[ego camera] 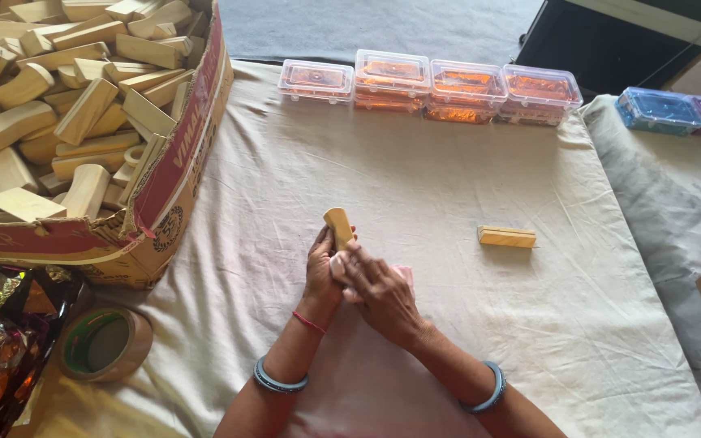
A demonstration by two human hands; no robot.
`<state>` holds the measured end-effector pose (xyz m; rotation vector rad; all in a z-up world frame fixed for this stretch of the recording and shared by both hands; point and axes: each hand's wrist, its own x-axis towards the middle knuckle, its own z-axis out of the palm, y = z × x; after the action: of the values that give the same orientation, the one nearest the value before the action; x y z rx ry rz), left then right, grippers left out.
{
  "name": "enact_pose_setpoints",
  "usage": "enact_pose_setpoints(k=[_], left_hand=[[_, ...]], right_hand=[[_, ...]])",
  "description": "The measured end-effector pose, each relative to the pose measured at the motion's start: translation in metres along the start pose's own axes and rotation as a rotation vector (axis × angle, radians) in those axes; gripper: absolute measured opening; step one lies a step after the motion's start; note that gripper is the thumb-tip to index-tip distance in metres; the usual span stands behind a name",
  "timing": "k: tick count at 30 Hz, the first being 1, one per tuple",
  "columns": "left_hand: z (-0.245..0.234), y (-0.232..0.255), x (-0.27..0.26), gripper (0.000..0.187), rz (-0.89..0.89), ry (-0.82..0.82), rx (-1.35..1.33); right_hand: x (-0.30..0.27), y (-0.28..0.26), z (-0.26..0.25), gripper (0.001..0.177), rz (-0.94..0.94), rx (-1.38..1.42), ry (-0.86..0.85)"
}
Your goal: Cleaning wooden blocks with a cloth and placing them into plastic containers.
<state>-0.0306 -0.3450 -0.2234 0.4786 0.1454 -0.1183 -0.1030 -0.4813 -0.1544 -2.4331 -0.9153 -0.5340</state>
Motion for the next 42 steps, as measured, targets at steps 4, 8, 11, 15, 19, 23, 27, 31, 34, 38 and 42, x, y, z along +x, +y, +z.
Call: enact_pose_setpoints(k=[4, 8, 11, 15, 19, 23, 27, 31, 34, 38, 42], left_hand=[[0.001, -0.002, -0.001, 0.033, -0.013, 0.099, -0.002], [-0.005, -0.017, -0.006, 0.036, -0.002, -0.021, 0.069], [0.006, -0.017, -0.014, 0.042, -0.032, -0.081, 0.149], [0.037, -0.017, -0.033, 0.042, -0.088, -0.247, 0.511], [0.010, -0.042, -0.024, 0.050, 0.117, -0.294, 1.004], [0.009, -0.046, -0.025, 0.054, 0.088, -0.346, 1.006], [0.024, -0.030, -0.028, 0.055, 0.059, -0.087, 0.588], [-0.004, -0.016, -0.007, 0.048, 0.114, 0.077, 0.344], [-0.009, -0.017, -0.003, 0.051, 0.216, 0.140, 0.388], [0.005, -0.018, -0.013, 0.045, 0.215, 0.022, 0.488], [0.011, -0.021, -0.010, 0.052, 0.327, -0.041, 0.971]], right_hand=[[-0.012, 0.023, 0.005, 0.034, -0.163, -0.008, -0.048], [-0.020, 0.034, 0.008, 0.027, -0.127, 0.050, 0.142], [-0.003, 0.021, -0.007, 0.041, -0.039, -0.074, 0.250], [0.006, 0.033, -0.015, 0.042, 0.114, -0.148, 0.411], [-0.021, 0.084, 0.009, 0.029, 0.498, 0.350, 0.211], [-0.026, 0.097, 0.033, 0.039, 0.613, 1.026, 0.279], [-0.015, 0.039, 0.031, 0.040, 0.531, 0.470, 0.144], [-0.007, 0.001, 0.013, 0.041, 0.313, 0.184, -0.131], [-0.006, -0.010, 0.002, 0.048, 0.113, 0.207, 0.144], [-0.018, 0.007, 0.006, 0.045, 0.087, 0.116, 0.115], [-0.033, 0.035, -0.024, 0.027, 0.090, 0.148, 0.058]])
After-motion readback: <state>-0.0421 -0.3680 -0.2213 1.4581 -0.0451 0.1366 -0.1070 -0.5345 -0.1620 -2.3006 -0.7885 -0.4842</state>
